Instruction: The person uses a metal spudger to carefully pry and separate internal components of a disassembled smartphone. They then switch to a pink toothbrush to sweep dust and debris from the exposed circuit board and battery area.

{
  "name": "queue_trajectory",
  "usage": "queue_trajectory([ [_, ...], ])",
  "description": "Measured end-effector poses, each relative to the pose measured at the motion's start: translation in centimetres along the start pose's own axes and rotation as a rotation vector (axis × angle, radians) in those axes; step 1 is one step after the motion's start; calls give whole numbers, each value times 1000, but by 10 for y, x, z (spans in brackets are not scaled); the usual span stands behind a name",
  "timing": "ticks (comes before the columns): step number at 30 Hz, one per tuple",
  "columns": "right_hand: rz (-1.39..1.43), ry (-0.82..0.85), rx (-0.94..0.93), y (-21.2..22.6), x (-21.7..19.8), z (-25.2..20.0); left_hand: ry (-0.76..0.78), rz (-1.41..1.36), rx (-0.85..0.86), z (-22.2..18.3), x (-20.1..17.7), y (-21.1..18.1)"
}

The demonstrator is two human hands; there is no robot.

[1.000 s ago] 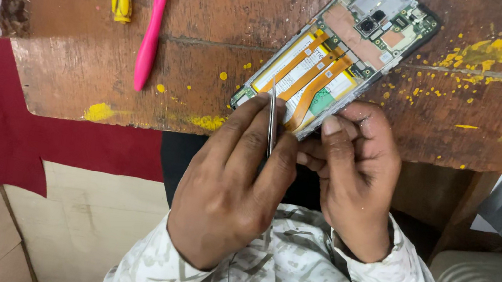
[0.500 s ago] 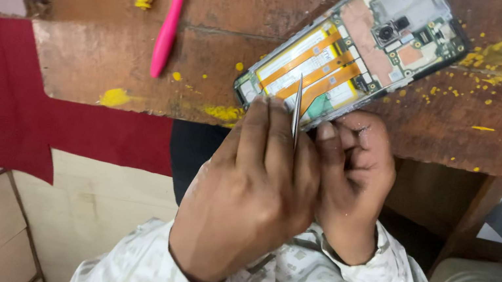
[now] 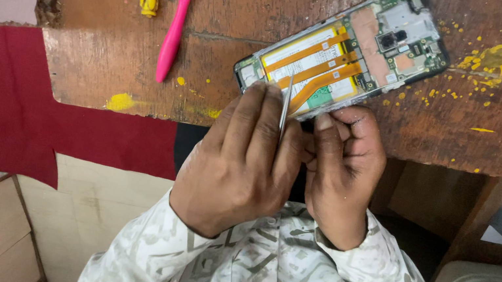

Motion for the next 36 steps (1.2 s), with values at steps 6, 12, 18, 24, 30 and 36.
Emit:
queue_trajectory([
  [6,60,13,65,-6,4,0,-33,-25,-69,-5,1,11],
  [12,10,80,145,-4,6,0,-56,-54,-77,-9,4,13],
  [18,-99,157,132,7,13,1,-83,-119,-155,-17,8,19],
  [24,-96,143,159,6,8,2,-78,-128,-201,-13,9,19],
  [30,-64,113,176,2,-1,3,-75,-85,-189,-5,7,16],
  [36,-70,123,190,1,-1,3,-124,7,-155,-4,12,14],
])
Point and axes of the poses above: each hand's wrist, its own z-axis towards the middle knuckle, its own x-axis out of the palm, y = z × x, the point moved 10 cm from there along z, towards the middle knuckle, and after that the axes turned 3 degrees about -y, right-handed, at the moved point
